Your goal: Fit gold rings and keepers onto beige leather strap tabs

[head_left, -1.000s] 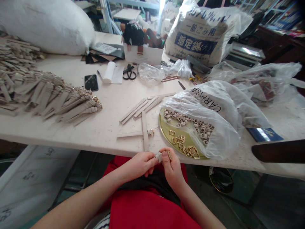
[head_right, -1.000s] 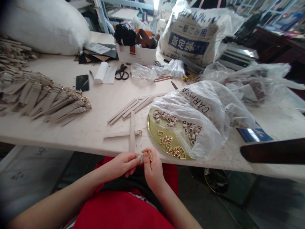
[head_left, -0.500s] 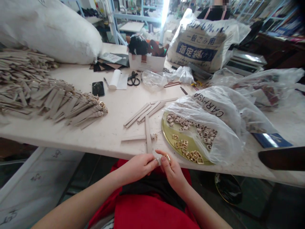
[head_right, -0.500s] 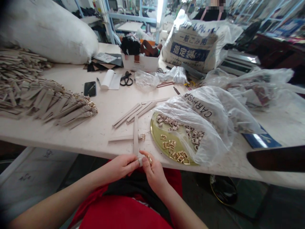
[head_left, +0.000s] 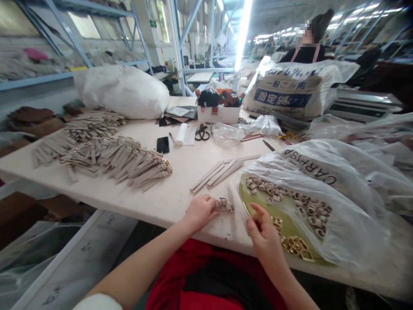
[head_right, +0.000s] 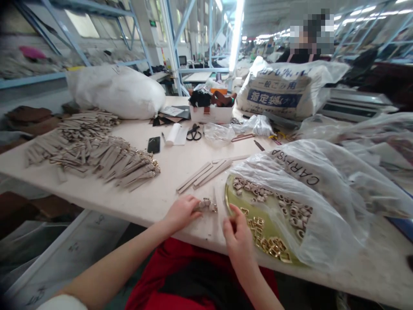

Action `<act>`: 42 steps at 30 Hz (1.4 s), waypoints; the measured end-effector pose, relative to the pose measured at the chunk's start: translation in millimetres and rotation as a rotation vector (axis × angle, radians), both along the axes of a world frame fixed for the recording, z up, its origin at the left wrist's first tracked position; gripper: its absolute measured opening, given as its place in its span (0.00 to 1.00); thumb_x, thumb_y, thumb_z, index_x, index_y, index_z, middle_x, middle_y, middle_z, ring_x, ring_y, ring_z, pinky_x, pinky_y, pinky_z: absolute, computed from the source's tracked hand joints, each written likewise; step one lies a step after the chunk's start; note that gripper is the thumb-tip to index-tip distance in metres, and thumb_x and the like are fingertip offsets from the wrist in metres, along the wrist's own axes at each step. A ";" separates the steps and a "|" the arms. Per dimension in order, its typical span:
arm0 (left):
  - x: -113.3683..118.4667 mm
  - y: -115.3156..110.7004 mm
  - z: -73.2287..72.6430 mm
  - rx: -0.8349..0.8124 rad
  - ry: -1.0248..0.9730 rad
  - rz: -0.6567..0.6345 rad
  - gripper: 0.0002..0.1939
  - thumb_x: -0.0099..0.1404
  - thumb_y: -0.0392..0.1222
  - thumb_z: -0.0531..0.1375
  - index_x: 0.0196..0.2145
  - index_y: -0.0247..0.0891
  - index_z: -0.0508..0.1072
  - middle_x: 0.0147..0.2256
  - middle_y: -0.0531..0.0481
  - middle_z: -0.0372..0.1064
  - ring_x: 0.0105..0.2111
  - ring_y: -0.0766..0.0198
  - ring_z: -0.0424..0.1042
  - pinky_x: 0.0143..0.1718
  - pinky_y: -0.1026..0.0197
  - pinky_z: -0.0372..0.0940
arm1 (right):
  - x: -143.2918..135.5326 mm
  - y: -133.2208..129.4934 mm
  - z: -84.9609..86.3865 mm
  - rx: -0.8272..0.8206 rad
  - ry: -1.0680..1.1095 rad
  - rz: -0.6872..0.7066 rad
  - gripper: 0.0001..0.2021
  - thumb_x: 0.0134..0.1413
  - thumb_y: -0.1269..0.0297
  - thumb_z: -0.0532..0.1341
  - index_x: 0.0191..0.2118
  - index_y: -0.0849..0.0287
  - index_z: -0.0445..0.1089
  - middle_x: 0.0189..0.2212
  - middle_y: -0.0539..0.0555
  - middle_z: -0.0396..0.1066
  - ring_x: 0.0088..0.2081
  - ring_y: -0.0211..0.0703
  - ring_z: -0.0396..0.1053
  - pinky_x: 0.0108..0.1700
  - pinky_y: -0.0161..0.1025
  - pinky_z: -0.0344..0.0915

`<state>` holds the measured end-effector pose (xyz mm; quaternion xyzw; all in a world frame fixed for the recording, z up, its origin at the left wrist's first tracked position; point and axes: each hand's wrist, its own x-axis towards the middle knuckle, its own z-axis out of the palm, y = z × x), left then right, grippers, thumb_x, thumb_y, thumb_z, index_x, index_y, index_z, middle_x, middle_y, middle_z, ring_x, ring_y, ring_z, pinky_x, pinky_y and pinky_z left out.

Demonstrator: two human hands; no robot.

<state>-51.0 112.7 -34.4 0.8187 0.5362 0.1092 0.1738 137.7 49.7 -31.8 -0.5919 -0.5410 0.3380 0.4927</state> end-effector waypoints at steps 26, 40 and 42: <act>-84.7 16.8 23.1 0.317 0.142 0.354 0.22 0.61 0.49 0.50 0.48 0.32 0.64 0.49 0.35 0.61 0.50 0.47 0.59 0.49 0.50 0.54 | 9.5 -21.3 9.3 -0.114 0.330 -0.055 0.16 0.52 0.56 0.57 0.46 0.57 0.62 0.25 0.47 0.57 0.23 0.33 0.55 0.23 0.30 0.56; 47.1 -25.7 31.8 -0.913 -1.004 0.247 0.21 0.61 0.51 0.50 0.46 0.33 0.62 0.15 0.59 0.56 0.14 0.73 0.50 0.16 0.70 0.44 | 93.0 41.4 21.4 0.072 -0.523 -0.057 0.11 0.54 0.65 0.52 0.38 0.60 0.69 0.35 0.57 0.70 0.38 0.47 0.66 0.42 0.42 0.61; 49.1 -30.4 31.9 -0.983 -1.010 0.236 0.21 0.60 0.50 0.50 0.46 0.34 0.62 0.15 0.59 0.56 0.14 0.74 0.49 0.15 0.70 0.43 | 111.5 69.2 17.5 -0.043 -0.781 -0.015 0.13 0.54 0.68 0.50 0.39 0.61 0.70 0.37 0.57 0.70 0.39 0.45 0.67 0.44 0.40 0.60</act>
